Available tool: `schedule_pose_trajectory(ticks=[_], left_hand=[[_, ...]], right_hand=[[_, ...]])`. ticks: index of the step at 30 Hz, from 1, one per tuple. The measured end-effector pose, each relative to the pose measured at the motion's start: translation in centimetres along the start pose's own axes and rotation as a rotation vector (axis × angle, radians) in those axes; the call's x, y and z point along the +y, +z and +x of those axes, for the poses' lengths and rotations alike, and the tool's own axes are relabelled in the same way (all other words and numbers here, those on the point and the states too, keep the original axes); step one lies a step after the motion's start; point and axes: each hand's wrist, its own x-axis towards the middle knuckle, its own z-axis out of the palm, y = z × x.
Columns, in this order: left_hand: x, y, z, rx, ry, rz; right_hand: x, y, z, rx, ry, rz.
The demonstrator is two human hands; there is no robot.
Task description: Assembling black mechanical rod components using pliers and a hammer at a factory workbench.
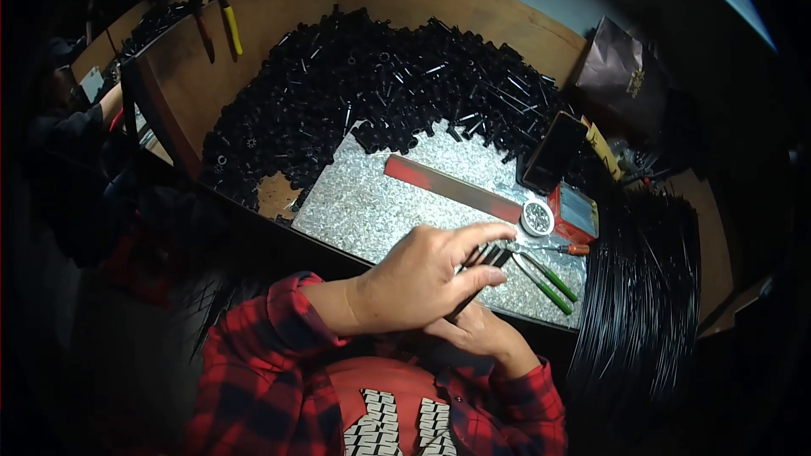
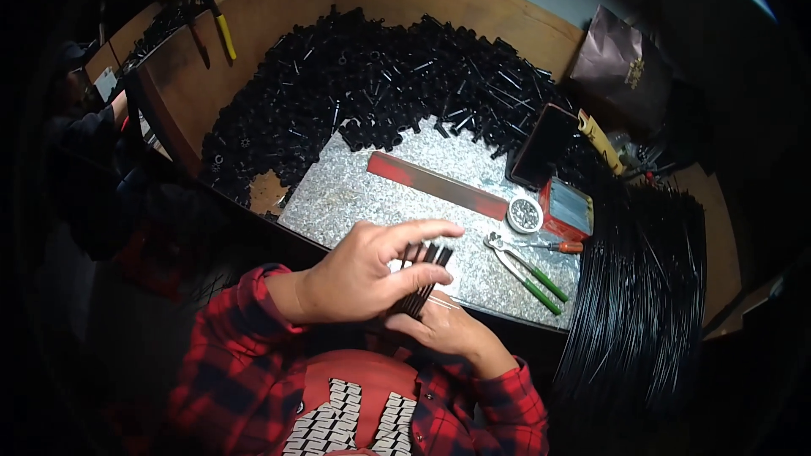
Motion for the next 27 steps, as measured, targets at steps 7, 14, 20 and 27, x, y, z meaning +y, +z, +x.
schedule_pose_trajectory(ticks=[7, 14, 20, 27], left_hand=[[0.1, 1.3, -0.3, -0.019, 0.258, 0.083], [-2.2, -1.8, -1.0, 0.089, 0.283, 0.019], [-17.6, -12.2, 4.0, 0.509, -0.222, 0.863], [-25.1, -18.6, 5.6, 0.214, -0.453, 1.313]], right_hand=[[1.0, 0.2, -1.0, 0.255, 0.048, 0.544], [1.7, 2.5, 2.5, 0.538, 0.466, 0.253], [3.1, 3.3, 1.6, 0.568, 0.33, 0.339], [2.8, 3.1, 2.0, 0.537, 0.389, 0.316]])
